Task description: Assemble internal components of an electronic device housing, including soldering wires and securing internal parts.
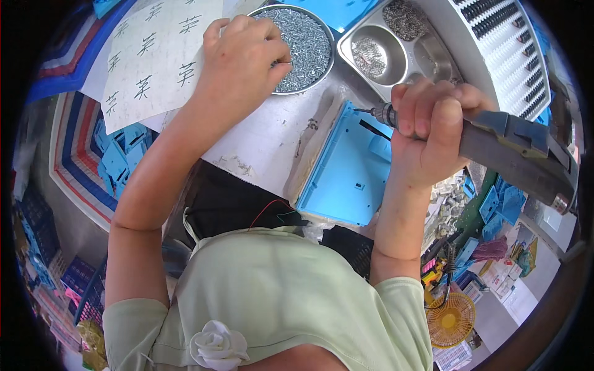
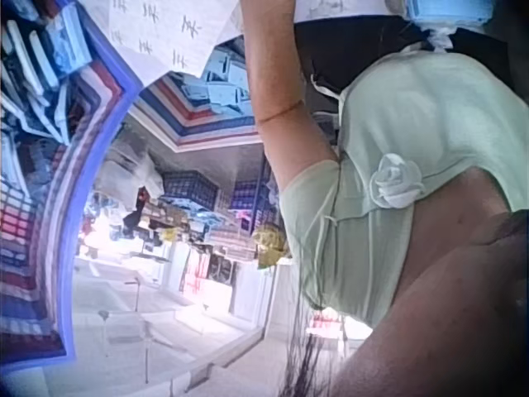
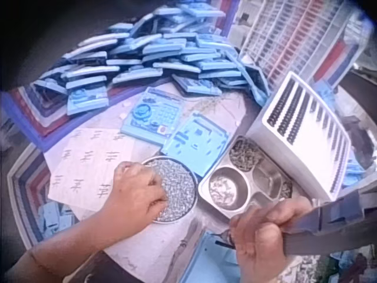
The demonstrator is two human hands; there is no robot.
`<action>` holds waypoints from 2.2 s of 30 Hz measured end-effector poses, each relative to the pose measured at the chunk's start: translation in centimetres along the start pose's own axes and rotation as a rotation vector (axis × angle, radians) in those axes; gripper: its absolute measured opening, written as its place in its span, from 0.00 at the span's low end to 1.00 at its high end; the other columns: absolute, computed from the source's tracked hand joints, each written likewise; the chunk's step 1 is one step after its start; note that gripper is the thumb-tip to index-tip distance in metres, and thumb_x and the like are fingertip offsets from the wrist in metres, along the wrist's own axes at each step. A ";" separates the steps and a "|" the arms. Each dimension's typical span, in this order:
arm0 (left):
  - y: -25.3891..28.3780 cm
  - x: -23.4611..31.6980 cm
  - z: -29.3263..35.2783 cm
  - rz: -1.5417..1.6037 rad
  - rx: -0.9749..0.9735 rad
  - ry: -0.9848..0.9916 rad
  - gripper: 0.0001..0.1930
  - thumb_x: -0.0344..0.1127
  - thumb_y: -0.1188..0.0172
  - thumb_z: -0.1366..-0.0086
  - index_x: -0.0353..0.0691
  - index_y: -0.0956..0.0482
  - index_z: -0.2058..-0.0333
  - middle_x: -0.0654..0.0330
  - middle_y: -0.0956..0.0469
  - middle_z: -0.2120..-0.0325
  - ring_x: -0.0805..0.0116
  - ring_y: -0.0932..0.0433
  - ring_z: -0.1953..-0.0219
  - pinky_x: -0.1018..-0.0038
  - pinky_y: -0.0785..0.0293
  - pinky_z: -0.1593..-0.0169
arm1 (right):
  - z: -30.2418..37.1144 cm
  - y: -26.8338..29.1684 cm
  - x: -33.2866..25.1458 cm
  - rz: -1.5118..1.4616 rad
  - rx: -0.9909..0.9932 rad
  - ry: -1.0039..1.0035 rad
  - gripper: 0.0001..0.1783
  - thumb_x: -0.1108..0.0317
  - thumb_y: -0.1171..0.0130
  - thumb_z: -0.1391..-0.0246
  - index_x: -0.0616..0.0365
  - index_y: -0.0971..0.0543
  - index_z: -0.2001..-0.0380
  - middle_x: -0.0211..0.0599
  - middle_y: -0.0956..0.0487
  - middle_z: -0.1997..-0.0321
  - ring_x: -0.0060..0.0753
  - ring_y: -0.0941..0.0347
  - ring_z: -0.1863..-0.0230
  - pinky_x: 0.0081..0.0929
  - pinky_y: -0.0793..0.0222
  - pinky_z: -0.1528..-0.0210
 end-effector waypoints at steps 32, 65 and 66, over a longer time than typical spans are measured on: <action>0.2 -0.1 0.2 0.096 0.046 -0.048 0.06 0.37 0.33 0.37 0.42 0.17 0.69 0.62 0.19 0.72 0.62 0.21 0.63 0.61 0.32 0.49 | 0.8 -0.3 0.3 0.181 -0.028 -0.012 0.11 0.72 0.41 0.35 0.57 0.32 0.55 0.32 0.32 0.79 0.23 0.37 0.82 0.29 0.30 0.74; 0.1 7.2 2.3 0.629 0.149 -0.098 0.09 0.27 0.28 0.44 0.42 0.18 0.65 0.63 0.17 0.69 0.65 0.21 0.70 0.65 0.33 0.55 | -0.2 -2.8 -3.8 0.039 -0.301 -0.088 0.13 0.57 0.53 0.26 0.46 0.26 0.46 0.19 0.35 0.78 0.20 0.38 0.77 0.32 0.36 0.64; 0.0 7.0 2.5 0.657 0.121 -0.076 0.09 0.27 0.28 0.44 0.42 0.18 0.65 0.63 0.17 0.69 0.66 0.21 0.71 0.66 0.33 0.55 | -0.1 -2.9 -3.6 0.021 -0.304 -0.093 0.13 0.57 0.52 0.26 0.46 0.26 0.46 0.19 0.35 0.78 0.19 0.39 0.77 0.31 0.36 0.64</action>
Point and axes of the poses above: each hand's wrist, its own z-axis away from the middle knuckle, its own y-axis out of the back of the hand, x = y × z, the point moved 6 cm from there along -z, towards the middle knuckle
